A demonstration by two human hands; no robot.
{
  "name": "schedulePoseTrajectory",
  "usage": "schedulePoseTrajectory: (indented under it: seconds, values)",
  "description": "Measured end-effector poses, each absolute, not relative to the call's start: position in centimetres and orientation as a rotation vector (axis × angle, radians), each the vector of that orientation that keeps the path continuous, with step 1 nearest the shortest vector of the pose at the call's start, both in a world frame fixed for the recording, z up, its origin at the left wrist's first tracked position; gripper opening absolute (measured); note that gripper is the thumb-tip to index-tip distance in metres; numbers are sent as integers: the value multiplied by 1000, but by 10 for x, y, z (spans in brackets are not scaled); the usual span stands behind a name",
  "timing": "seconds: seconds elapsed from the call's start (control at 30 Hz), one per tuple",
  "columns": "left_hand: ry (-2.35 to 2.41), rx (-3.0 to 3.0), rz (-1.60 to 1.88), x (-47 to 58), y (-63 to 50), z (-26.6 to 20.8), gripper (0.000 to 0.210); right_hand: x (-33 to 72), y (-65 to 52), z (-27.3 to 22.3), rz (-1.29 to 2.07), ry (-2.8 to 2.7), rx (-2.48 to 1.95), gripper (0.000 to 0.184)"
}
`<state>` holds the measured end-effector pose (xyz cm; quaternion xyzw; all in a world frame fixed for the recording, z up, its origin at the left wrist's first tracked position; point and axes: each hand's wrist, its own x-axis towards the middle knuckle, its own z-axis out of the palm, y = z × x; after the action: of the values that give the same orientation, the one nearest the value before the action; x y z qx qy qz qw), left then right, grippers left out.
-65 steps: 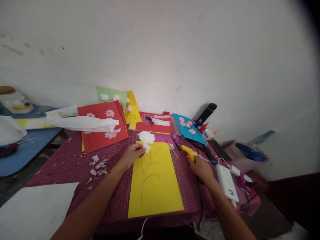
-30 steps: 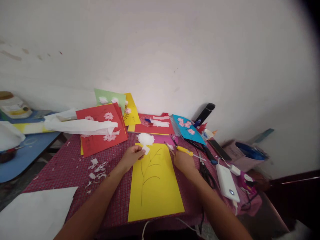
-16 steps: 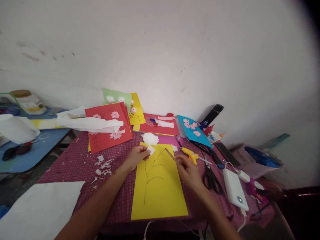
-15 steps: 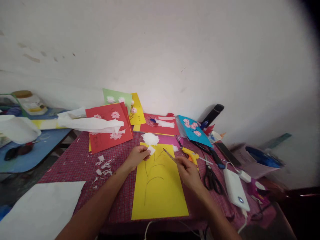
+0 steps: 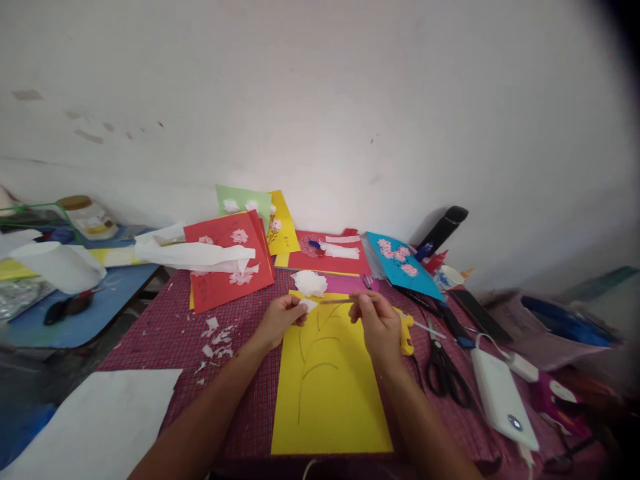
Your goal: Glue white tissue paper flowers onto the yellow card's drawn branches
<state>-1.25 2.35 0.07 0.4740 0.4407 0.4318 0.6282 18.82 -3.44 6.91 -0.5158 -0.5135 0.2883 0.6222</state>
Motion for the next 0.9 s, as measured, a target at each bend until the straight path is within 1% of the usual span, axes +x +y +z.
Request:
schedulePoseTrajectory:
  seconds: [0.13,0.27,0.37,0.43,0.57,0.73,0.9]
  values:
    - [1023,1119,984,-12,23,3,31,186,-16,64,881,-1080,-1120,31]
    - [1017,1138,971,-11,20,6,31,184,-10,53,1179,-1195,-1233,29]
    - [994,1166,959,-10,17,10,31,180,-12,49,1305,-1259,-1332,39]
    - [986,1204,946,-9,14,14,31,177,-15,48,1324,-1324,-1340,43]
    - [983,1290,899,-8,11,19,33,173,-18,41,1215,-1429,-1308,46]
    - [960,1365,854,-7,11,17,34,169,-15,27,1185,-1352,-1334,32]
    - [960,1426,815,-8,10,16,34,169,-13,24,1191,-1220,-1326,29]
